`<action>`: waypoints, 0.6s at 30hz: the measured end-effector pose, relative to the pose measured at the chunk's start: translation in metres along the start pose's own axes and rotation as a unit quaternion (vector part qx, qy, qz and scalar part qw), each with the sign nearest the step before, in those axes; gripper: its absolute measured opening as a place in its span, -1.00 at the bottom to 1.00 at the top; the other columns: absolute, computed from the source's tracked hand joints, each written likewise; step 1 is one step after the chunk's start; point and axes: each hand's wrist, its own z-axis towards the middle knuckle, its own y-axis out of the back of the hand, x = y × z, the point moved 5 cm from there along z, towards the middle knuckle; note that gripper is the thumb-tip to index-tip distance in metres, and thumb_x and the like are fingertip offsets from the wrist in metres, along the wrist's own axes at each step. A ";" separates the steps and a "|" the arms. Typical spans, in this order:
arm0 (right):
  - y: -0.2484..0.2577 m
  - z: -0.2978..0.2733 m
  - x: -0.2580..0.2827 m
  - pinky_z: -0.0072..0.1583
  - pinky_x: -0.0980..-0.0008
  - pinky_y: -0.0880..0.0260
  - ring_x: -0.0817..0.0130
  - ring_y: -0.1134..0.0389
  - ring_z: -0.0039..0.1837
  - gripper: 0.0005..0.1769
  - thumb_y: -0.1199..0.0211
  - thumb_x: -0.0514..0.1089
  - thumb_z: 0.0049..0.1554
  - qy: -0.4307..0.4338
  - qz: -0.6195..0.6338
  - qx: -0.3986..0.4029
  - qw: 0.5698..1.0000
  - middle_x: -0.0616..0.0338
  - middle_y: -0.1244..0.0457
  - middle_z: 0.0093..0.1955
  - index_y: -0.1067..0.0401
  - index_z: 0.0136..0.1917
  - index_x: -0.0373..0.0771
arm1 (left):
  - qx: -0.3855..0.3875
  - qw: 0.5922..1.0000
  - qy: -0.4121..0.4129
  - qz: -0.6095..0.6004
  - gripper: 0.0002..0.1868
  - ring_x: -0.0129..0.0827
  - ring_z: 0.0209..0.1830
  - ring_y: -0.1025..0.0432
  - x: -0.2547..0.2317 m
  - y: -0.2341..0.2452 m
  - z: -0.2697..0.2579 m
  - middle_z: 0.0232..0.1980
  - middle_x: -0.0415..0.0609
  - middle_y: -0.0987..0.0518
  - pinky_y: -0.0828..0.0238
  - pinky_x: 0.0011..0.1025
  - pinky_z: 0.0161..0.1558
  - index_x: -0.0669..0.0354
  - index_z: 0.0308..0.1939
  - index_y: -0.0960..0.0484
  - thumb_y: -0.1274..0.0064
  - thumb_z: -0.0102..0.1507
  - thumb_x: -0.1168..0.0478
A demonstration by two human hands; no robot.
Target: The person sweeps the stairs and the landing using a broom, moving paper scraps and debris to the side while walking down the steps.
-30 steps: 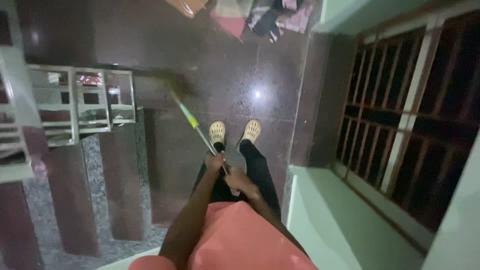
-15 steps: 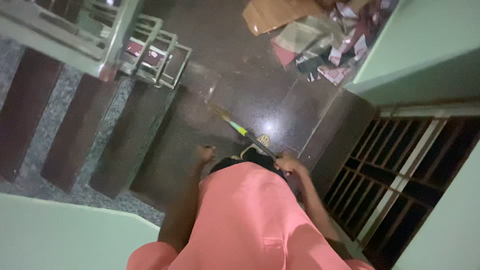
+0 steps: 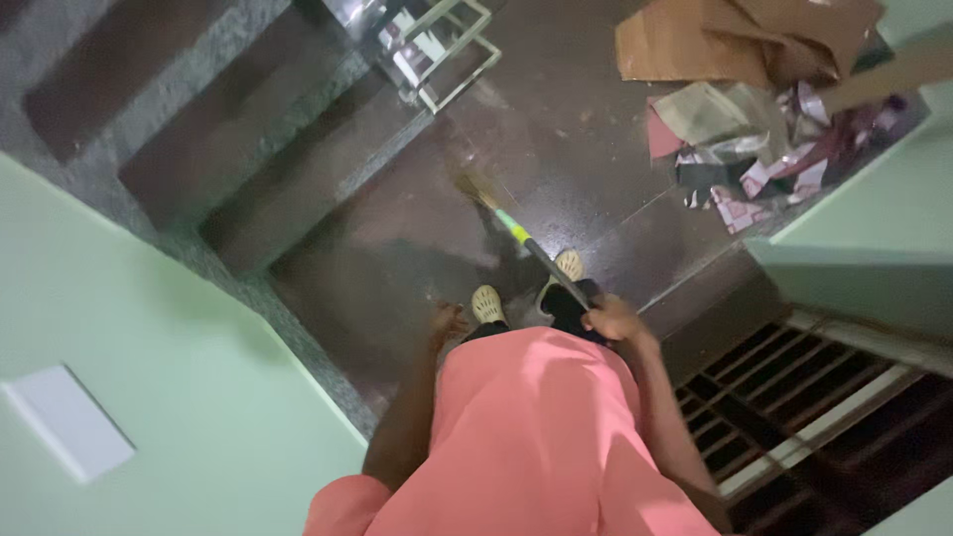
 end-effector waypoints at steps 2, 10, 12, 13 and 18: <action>-0.002 -0.001 0.010 -0.40 0.24 -0.18 0.31 -0.19 -0.40 -0.69 -0.24 -0.16 -0.09 0.020 0.026 0.038 0.999 0.06 -0.22 -0.40 -0.49 -0.19 -0.50 | 0.010 1.000 -0.013 0.012 -0.48 -0.08 -0.05 -0.59 0.008 -0.016 -0.003 0.06 0.28 -0.63 -0.53 -0.19 -0.01 0.30 0.35 -0.40 0.15 0.43 0.01; -0.006 0.036 0.050 -0.34 0.32 -0.30 0.37 -0.29 -0.35 -0.52 -0.21 -0.29 -0.07 0.061 -0.055 0.144 0.986 0.12 -0.31 -0.28 -0.48 0.16 -0.40 | 0.052 0.974 -0.076 -0.206 -0.63 0.03 -0.30 -0.57 -0.026 -0.121 0.023 -0.21 0.27 -0.61 -0.58 -0.10 -0.29 0.36 0.01 -0.53 -0.01 0.38 0.06; -0.009 0.053 0.058 -0.32 0.31 -0.31 0.35 -0.31 -0.33 -0.53 -0.23 -0.28 -0.06 0.090 -0.109 0.166 0.976 0.06 -0.32 -0.27 -0.50 0.15 -0.41 | 0.072 0.943 -0.024 -0.324 -0.66 -0.15 -0.26 -0.59 -0.029 -0.149 0.022 -0.18 0.09 -0.63 -0.61 -0.19 -0.24 0.23 0.02 -0.52 0.03 0.37 0.03; -0.015 0.060 0.063 -0.32 0.29 -0.31 0.32 -0.32 -0.34 -0.54 -0.24 -0.26 -0.05 0.104 -0.156 0.172 0.967 0.01 -0.33 -0.27 -0.50 0.16 -0.38 | 0.037 0.931 -0.030 -0.362 -0.68 -0.15 -0.28 -0.57 -0.030 -0.159 0.021 -0.21 0.09 -0.61 -0.60 -0.16 -0.25 0.28 0.02 -0.49 0.02 0.37 0.07; -0.045 0.083 0.075 -0.29 0.24 -0.42 0.26 -0.37 -0.31 -0.46 -0.18 -0.22 -0.01 0.092 -0.226 0.227 0.943 0.06 -0.36 -0.20 -0.41 0.28 -0.19 | -0.031 0.748 0.024 -0.662 -0.78 -0.01 -0.27 -0.51 -0.027 -0.166 0.024 -0.23 0.19 -0.53 -0.61 -0.06 -0.15 0.22 0.10 -0.24 0.15 0.43 0.24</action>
